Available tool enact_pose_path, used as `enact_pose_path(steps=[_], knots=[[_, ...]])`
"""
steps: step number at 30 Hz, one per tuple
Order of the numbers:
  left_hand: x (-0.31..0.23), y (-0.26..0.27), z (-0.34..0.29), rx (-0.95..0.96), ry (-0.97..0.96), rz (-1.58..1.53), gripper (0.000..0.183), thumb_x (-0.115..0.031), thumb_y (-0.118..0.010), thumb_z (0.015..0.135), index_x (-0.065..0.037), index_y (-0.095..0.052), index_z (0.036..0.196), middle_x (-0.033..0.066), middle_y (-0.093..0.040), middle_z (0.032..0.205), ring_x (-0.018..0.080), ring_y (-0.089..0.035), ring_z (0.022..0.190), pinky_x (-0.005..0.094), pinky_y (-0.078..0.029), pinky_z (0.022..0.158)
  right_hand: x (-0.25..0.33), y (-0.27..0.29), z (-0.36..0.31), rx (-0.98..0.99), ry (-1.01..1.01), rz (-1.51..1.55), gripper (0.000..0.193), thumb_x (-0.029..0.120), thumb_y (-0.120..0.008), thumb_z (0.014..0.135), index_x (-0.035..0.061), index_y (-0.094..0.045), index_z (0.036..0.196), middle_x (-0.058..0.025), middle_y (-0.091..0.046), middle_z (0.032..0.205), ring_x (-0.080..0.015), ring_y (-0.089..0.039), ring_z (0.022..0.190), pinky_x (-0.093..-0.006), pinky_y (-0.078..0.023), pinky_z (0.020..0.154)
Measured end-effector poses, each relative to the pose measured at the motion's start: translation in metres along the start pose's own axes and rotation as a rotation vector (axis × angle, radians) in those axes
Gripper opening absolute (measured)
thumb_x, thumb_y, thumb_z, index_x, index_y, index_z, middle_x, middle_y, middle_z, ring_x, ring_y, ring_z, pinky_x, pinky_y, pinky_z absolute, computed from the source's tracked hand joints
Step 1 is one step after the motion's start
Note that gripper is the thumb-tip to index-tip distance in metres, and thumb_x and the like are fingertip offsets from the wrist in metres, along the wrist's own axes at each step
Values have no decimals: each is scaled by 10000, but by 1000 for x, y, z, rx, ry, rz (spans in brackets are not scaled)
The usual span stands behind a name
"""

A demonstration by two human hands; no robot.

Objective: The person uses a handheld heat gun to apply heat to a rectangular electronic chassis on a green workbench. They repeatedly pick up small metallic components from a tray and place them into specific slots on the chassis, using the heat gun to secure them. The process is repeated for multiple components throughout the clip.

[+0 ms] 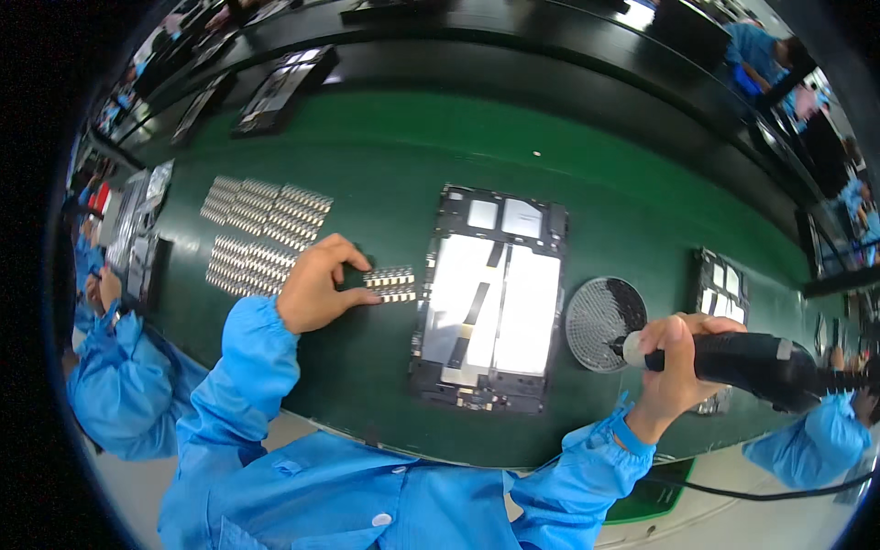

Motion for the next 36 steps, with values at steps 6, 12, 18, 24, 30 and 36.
enact_pose_path(steps=[6,12,18,24,30,36], knots=[[16,9,7,265,268,-418,247,-24,-809,633,4,-632,802,8,-611,702,42,-520,598,188,-431,548,-7,14,-7,-54,-17,13,337,-86,-628,750,43,-439,997,-96,-544,607,-171,-524,468,-303,-467,492],[21,11,13,242,327,-396,173,-29,-793,662,26,-664,763,36,-633,717,50,-567,635,197,-447,563,-19,8,-5,-42,-32,1,371,-117,-639,736,21,-450,1025,-89,-567,613,-158,-537,478,-290,-473,504],[-17,7,3,-67,-77,274,122,10,-745,620,-19,-657,699,63,-603,689,224,-572,739,317,-472,604,-24,9,-4,-28,-33,-38,365,-101,-663,742,21,-463,1022,-84,-571,614,-151,-543,481,-271,-466,484],[-32,1,-4,-260,-268,123,136,38,-713,621,-32,-620,693,58,-625,729,241,-579,731,333,-472,590,-28,6,-4,-20,-58,-37,365,-101,-669,740,23,-462,1014,-85,-570,607,-155,-546,478,-272,-467,474],[-31,-19,-19,-217,-283,-99,123,36,-706,652,-32,-627,718,93,-648,741,250,-614,655,326,-474,548,-28,7,-6,-23,-80,-30,357,-93,-673,747,22,-459,1008,-89,-569,602,-155,-544,473,-277,-474,476],[-35,-28,-29,-164,-192,-128,130,16,-732,652,-17,-651,749,98,-640,700,254,-600,595,328,-465,520,-29,5,-7,-16,-61,-50,353,-90,-672,751,23,-456,1007,-90,-567,600,-156,-544,471,-274,-473,473]])
Point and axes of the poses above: each hand's wrist, its own z-axis towards the middle knuckle, its own y-axis out of the back of the hand, x = y × z, the point moved 3 cm from there along z, towards the middle knuckle
